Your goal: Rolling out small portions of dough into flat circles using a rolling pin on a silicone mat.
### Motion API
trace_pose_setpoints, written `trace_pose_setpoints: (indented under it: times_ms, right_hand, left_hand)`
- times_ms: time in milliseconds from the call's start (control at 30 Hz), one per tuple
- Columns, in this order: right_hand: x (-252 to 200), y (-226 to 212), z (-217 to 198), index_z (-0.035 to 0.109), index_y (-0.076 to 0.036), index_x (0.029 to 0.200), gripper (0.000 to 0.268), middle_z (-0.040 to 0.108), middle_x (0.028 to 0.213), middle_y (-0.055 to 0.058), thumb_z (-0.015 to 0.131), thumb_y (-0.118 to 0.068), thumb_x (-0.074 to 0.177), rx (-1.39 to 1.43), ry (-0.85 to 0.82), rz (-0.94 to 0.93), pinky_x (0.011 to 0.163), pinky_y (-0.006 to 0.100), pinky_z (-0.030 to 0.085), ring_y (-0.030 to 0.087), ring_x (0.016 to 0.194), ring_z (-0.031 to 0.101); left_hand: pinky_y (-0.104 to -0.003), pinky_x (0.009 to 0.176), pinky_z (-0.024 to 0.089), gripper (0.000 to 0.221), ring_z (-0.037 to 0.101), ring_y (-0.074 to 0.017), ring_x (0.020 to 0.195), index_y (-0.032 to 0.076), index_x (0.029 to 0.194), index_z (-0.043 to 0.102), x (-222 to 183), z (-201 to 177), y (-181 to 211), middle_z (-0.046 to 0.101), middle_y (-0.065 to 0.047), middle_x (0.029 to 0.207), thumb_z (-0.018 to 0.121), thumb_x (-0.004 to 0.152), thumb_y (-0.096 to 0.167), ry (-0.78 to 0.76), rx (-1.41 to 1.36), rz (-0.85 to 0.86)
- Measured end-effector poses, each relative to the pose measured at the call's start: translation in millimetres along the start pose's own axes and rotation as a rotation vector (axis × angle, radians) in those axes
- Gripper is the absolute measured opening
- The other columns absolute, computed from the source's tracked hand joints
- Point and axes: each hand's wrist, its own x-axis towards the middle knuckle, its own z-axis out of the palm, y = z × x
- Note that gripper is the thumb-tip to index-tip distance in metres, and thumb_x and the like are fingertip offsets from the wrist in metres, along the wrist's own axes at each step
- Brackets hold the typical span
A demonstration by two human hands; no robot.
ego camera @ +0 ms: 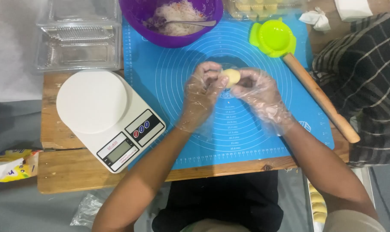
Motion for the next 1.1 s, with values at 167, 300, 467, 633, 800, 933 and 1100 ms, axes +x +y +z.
trace_pose_setpoints:
  times_ms: [167,300,467,633,800,933,1100]
  right_hand:
    - [3,-3,-7,0.070,-0.003,0.113,0.040,0.074,0.097,0.012,0.092,-0.009,0.079,-0.045,0.016,-0.027,0.074,0.033,0.066,0.015,0.083,0.072]
    - [-5,-22,5,0.072,-0.005,0.105,0.026,0.074,0.095,0.010,0.088,-0.007,0.084,-0.097,0.007,-0.038,0.075,0.032,0.065,0.014,0.083,0.072]
    - [4,18,-22,0.071,0.003,0.108,0.023,0.072,0.097,0.019,0.082,0.001,0.088,-0.027,-0.032,-0.124,0.075,0.036,0.066,0.020,0.084,0.073]
    - [10,34,-21,0.069,0.005,0.115,0.022,0.073,0.100,0.019,0.076,-0.005,0.096,0.030,-0.046,-0.208,0.076,0.035,0.064,0.015,0.088,0.069]
    - [-2,-8,0,0.071,0.002,0.117,0.043,0.073,0.102,0.011,0.089,-0.003,0.079,0.035,-0.038,-0.146,0.082,0.034,0.065,0.014,0.092,0.071]
    - [3,2,-6,0.073,0.001,0.111,0.037,0.074,0.097,0.014,0.090,-0.002,0.079,-0.038,-0.015,-0.122,0.078,0.033,0.064,0.016,0.090,0.072]
    - [3,2,-14,0.071,0.002,0.113,0.028,0.072,0.099,0.016,0.084,-0.006,0.089,-0.148,-0.055,-0.130,0.079,0.037,0.064,0.019,0.090,0.071]
  left_hand:
    - [-0.031,0.084,0.061,0.025,0.070,-0.0159,0.089,0.011,0.121,0.063,-3,5,-18,0.072,-0.007,0.099,0.066,0.100,0.025,-0.023,0.036,0.116]
    - [-0.027,0.082,0.061,0.024,0.071,-0.0142,0.090,0.011,0.118,0.065,7,3,-24,0.072,-0.005,0.101,0.073,0.096,0.020,-0.019,0.187,0.266]
    - [-0.029,0.081,0.058,0.016,0.066,-0.0100,0.078,0.010,0.106,0.069,4,2,-18,0.069,-0.001,0.086,0.069,0.097,0.023,-0.051,0.072,0.194]
    - [-0.027,0.068,0.056,0.015,0.065,-0.0078,0.069,0.011,0.098,0.073,2,5,-12,0.072,-0.003,0.077,0.072,0.096,0.026,0.034,0.034,0.118]
    - [-0.029,0.074,0.056,0.019,0.067,-0.0117,0.075,0.006,0.104,0.072,1,7,-16,0.072,-0.008,0.083,0.074,0.094,0.022,0.102,-0.087,0.023]
    - [-0.030,0.074,0.058,0.020,0.069,-0.0125,0.075,0.010,0.105,0.072,2,2,-20,0.073,-0.004,0.084,0.071,0.096,0.028,0.008,0.010,-0.034]
    - [-0.033,0.078,0.062,0.026,0.075,-0.0177,0.080,0.006,0.112,0.070,7,1,-12,0.075,-0.009,0.089,0.078,0.091,0.020,-0.082,0.029,0.161]
